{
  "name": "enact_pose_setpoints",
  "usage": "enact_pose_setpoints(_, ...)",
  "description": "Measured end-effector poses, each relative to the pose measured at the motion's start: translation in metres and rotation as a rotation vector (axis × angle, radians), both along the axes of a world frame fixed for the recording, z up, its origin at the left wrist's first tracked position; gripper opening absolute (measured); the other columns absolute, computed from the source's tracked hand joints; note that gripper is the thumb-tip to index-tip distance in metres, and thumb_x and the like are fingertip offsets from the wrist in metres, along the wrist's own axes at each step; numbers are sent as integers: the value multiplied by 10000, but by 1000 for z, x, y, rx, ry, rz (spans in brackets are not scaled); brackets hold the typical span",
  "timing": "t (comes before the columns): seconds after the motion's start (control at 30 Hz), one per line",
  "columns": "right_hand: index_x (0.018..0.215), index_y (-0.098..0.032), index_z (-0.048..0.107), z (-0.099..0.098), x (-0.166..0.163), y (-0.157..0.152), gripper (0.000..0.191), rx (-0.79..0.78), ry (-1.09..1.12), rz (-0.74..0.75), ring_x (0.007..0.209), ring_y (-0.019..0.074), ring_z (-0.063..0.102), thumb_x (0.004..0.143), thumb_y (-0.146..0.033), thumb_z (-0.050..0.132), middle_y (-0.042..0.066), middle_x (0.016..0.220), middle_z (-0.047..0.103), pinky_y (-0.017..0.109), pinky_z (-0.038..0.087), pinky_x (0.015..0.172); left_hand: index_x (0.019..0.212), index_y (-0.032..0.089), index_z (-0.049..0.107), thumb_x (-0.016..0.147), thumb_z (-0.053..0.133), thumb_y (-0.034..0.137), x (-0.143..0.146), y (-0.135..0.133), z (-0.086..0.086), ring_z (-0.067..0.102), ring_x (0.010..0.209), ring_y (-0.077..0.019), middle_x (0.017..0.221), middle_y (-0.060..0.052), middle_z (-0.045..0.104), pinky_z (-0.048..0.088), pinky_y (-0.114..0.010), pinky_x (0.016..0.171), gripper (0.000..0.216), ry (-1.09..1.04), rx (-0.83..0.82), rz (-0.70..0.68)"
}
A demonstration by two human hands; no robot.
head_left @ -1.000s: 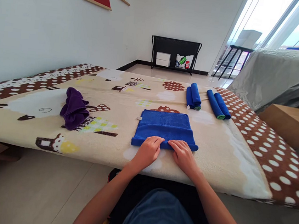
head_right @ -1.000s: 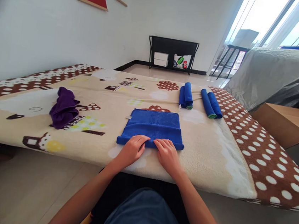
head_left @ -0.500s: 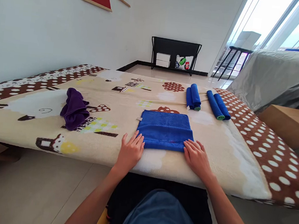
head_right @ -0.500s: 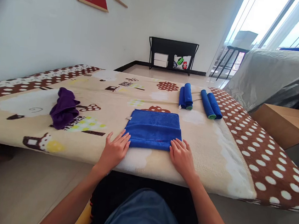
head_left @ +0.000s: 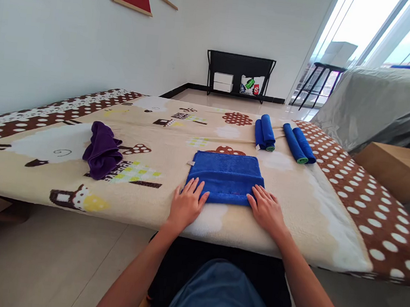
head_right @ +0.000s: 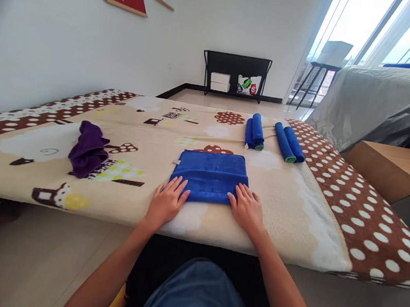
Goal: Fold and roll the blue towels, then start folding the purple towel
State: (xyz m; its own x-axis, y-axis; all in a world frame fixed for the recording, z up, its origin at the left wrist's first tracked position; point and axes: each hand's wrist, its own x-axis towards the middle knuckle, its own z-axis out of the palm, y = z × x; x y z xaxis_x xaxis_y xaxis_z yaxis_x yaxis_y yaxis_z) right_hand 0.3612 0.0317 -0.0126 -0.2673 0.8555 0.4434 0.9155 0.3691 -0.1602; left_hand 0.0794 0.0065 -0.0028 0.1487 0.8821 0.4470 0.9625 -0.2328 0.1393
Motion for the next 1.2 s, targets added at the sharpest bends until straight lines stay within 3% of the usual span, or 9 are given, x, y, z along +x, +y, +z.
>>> enact_pose_setpoints(0.13, 1272, -141, 631, 1, 1, -5, 415, 62, -2, -37, 1326, 286, 521, 1036, -342, 355, 156, 1371, 600, 527, 329, 1126, 1362, 186, 578, 1021, 353, 292, 1, -4, 6, 452, 1397, -314, 1429, -159, 563, 204, -657, 1165, 422, 24, 44, -8)
enact_pose_setpoints(0.27, 1314, -184, 619, 6, -35, -11, 409, -6, 44, 195, 1329, 218, 525, 1021, -240, 339, 96, 1376, 607, 437, 365, 1124, 1425, 172, 519, 1007, 325, 205, 36, 1, 12, 460, 1399, -218, 1482, -104, 520, 375, -442, 1134, 462, 4, -78, -302)
enact_pose_setpoints(0.33, 1351, -204, 595, 8, -52, -8, 419, -72, 47, 257, 1330, 203, 525, 1025, -255, 336, 79, 1388, 599, 421, 387, 1108, 1413, 176, 536, 1009, 338, 241, 50, 8, 12, 486, 1378, -219, 1463, -100, 542, 409, -427, 1108, 455, -5, -133, -333)
enact_pose_setpoints(0.4, 1366, -200, 581, 8, -59, 0, 427, -117, 36, 198, 1355, 218, 499, 1037, -312, 333, 86, 1420, 570, 447, 383, 1109, 1383, 193, 570, 1012, 351, 282, 54, 16, 10, 488, 1376, -238, 1451, -98, 553, 399, -460, 1114, 440, -6, -151, -275)
enact_pose_setpoints(0.53, 1357, -191, 585, 7, -45, 19, 500, -166, 22, -33, 1389, 271, 455, 1038, -479, 330, 118, 1454, 530, 518, 364, 1106, 1353, 236, 601, 1010, 384, 366, 29, 31, 4, 482, 1377, -277, 1453, -93, 551, 381, -520, 1116, 426, -14, -101, -87)
enact_pose_setpoints(0.67, 1337, -192, 596, 5, -13, 24, 492, -171, 21, -106, 1371, 278, 475, 1042, -464, 312, 130, 1439, 545, 539, 358, 1103, 1331, 209, 607, 1003, 396, 333, -8, 29, 4, 525, 1334, -298, 1422, -135, 574, 368, -566, 1101, 409, -14, -62, 5)
enact_pose_setpoints(0.8, 1306, -166, 606, 4, 18, 7, 406, -11, 37, 23, 1386, 282, 452, 1024, -320, 358, 141, 1443, 540, 546, 304, 1126, 1293, 223, 622, 1005, 397, 232, -31, 6, 10, 542, 1311, -282, 1387, -118, 610, 287, -586, 1130, 365, 21, 45, -145)
enact_pose_setpoints(0.97, 1346, -218, 570, 4, 44, -18, 438, 59, 21, 335, 1318, 236, 506, 935, -160, 432, 81, 1419, 569, 441, 374, 1057, 1301, 226, 608, 953, 433, 128, -47, -24, 5, 586, 1214, -239, 1310, -80, 653, 403, -430, 1062, 401, 47, 51, -362)
enact_pose_setpoints(1.2, 1220, -198, 632, 2, 27, -11, 408, 15, -15, 192, 1140, 238, 589, 859, -103, 468, 81, 1242, 673, 426, 337, 1007, 1196, 185, 614, 834, 467, 49, -36, -11, 6, 580, 1117, -272, 1175, -106, 659, 429, -435, 968, 414, 49, 20, -244)
